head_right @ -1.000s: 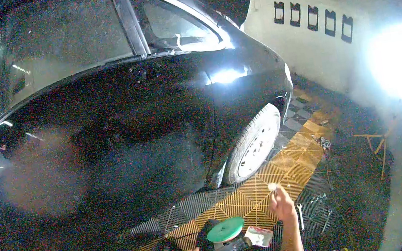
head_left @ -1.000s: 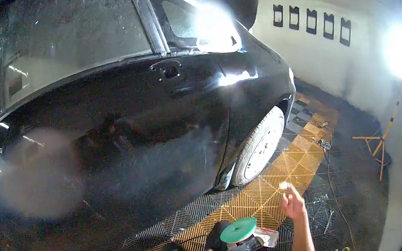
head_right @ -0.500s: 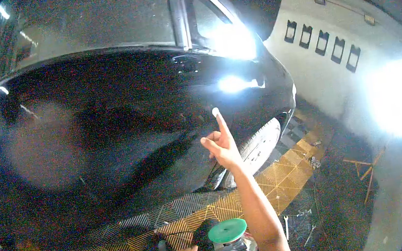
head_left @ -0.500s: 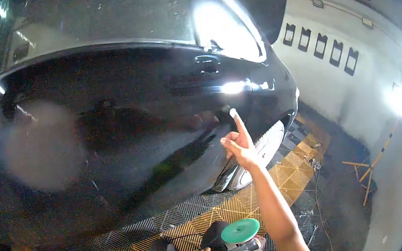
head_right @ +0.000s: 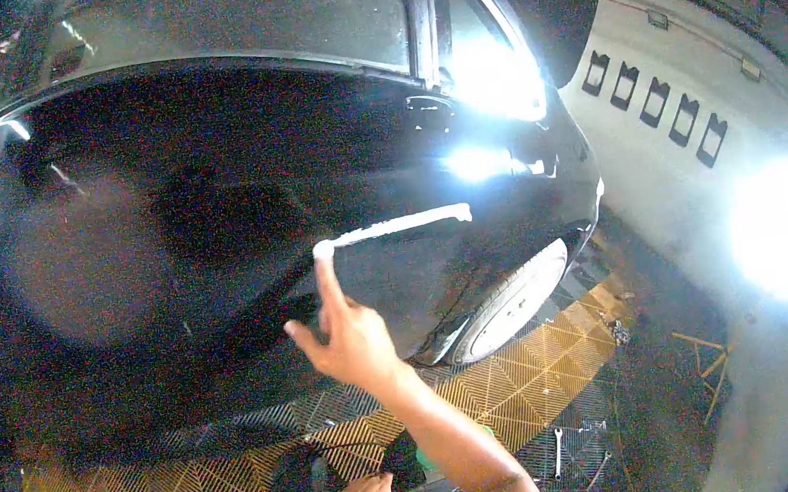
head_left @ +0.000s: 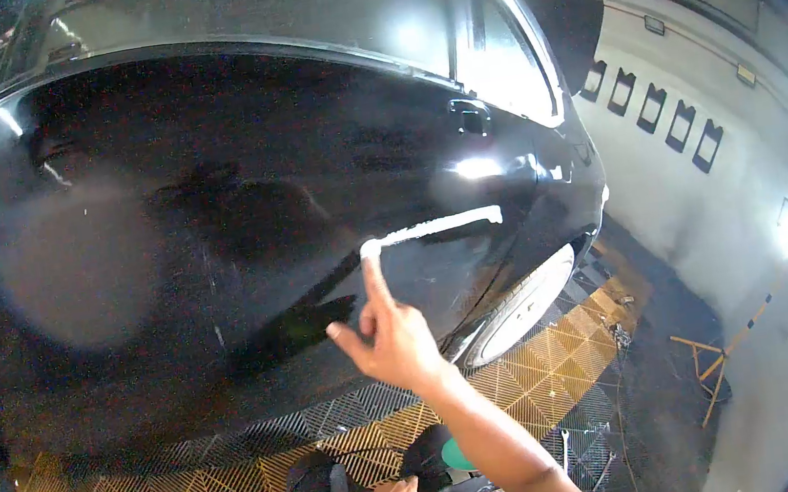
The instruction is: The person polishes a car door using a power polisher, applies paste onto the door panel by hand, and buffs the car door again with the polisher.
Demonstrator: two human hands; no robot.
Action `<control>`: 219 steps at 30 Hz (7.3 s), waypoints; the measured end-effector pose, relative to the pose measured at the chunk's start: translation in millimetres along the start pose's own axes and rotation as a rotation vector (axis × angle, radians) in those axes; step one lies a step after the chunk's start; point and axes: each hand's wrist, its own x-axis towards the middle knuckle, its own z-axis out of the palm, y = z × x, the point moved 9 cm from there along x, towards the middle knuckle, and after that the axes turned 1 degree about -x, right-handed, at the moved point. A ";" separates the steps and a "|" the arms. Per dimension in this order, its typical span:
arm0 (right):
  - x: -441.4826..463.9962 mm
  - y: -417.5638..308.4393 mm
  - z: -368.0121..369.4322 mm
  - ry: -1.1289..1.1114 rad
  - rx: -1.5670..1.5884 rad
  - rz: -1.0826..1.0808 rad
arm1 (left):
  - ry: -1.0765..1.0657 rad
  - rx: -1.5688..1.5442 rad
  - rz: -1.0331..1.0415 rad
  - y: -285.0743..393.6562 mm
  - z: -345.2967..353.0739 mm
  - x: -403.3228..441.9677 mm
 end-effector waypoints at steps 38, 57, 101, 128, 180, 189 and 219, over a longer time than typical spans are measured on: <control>-7.1 -154.0 149.6 -0.213 -0.071 -0.473 | 0.030 -0.026 0.053 11.4 1.4 -1.7; -3.2 155.5 -109.1 0.467 0.578 0.186 | -0.040 0.056 -0.016 7.4 -6.8 -2.9; -42.2 108.2 -4.7 0.315 0.276 0.283 | -0.184 0.065 -0.118 10.1 -5.4 -4.1; -248.4 149.1 -56.0 -0.522 -0.469 0.290 | -0.055 0.002 -0.080 3.8 -22.4 -1.4; -268.8 200.6 -85.1 -0.514 -0.348 -0.085 | -0.242 -0.039 -0.063 12.3 -22.8 5.5; -291.0 197.9 -95.5 -0.059 -0.358 -0.122 | -0.351 -0.070 -0.157 5.4 -16.4 12.5; -166.5 202.1 38.9 0.369 0.827 0.412 | 0.348 -0.789 0.511 89.8 -266.1 119.2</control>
